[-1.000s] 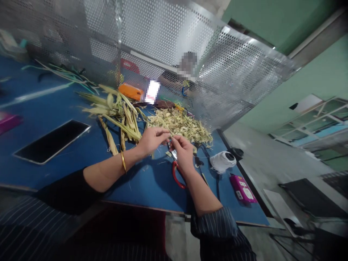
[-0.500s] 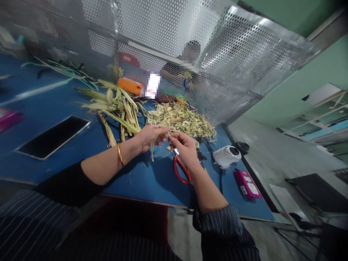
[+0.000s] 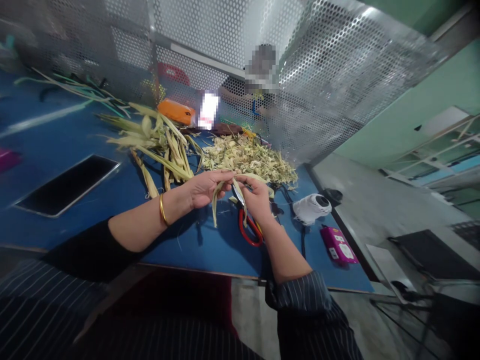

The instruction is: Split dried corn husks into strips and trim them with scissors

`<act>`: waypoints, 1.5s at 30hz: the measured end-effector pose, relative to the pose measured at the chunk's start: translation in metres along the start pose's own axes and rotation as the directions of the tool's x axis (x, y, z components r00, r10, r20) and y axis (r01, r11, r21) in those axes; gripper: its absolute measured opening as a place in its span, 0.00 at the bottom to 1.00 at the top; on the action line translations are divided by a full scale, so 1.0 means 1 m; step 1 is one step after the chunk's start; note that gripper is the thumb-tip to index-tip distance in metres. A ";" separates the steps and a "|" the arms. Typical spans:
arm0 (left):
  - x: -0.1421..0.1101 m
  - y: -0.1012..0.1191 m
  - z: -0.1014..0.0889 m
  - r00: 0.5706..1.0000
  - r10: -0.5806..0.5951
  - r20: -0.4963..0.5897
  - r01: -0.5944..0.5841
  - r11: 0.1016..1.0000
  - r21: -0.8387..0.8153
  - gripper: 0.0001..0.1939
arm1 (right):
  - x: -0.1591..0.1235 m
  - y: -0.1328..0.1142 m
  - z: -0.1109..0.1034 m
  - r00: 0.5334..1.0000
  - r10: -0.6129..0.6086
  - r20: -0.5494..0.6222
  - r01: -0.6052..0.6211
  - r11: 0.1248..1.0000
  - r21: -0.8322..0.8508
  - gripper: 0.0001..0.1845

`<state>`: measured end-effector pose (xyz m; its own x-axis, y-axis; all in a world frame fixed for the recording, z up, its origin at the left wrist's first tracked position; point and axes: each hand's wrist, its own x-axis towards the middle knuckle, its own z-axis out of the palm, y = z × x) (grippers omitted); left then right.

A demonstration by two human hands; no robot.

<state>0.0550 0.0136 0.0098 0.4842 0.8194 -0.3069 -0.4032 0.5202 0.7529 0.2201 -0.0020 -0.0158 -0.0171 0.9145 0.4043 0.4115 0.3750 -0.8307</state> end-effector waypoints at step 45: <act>0.010 -0.010 -0.005 0.910 0.324 -0.260 -0.244 0.923 0.298 0.04 | -0.011 -0.010 -0.003 0.967 -0.085 0.239 0.148 0.954 -0.260 0.18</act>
<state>0.0596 0.0181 -0.0036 0.1080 0.9765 -0.1863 -0.2591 0.2085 0.9431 0.2193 -0.0161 -0.0104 -0.2689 0.8891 0.3703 0.6268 0.4535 -0.6336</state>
